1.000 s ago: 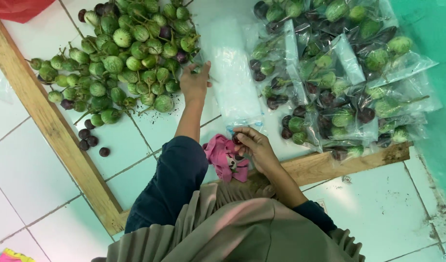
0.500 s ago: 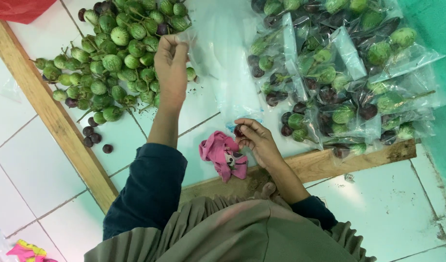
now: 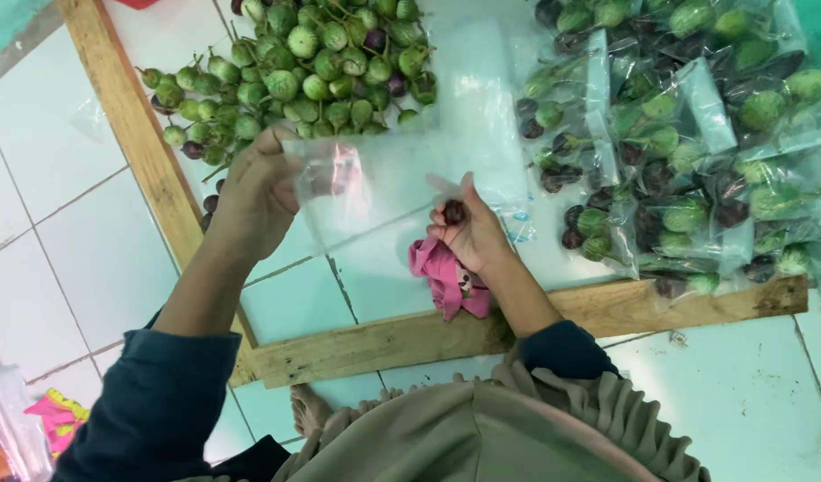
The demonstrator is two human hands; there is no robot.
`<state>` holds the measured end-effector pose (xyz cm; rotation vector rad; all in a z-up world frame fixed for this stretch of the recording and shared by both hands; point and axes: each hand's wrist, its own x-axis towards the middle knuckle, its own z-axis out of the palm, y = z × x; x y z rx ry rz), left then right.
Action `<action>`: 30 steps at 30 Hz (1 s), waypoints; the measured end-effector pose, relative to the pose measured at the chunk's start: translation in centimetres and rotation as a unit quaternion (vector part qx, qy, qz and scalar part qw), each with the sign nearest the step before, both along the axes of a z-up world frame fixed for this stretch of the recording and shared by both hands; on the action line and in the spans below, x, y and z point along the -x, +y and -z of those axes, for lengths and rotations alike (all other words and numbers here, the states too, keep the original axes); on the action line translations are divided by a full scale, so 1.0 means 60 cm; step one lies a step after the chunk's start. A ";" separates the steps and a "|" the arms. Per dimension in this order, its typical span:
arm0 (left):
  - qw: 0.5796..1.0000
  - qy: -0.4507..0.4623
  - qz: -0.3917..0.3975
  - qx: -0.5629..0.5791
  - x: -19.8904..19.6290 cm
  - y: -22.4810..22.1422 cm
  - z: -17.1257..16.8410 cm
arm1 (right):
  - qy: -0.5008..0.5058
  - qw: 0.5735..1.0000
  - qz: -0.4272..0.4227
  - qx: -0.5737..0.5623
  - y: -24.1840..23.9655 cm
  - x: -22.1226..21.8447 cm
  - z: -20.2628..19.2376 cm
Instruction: Cleaning small green vegetables and red fruits with a cloth and placing them into plastic bags
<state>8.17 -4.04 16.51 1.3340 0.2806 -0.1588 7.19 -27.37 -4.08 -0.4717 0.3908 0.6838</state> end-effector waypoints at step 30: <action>0.923 -0.009 0.218 -0.316 0.281 0.246 0.091 | -0.531 0.441 -0.598 0.406 0.274 -0.026 -0.348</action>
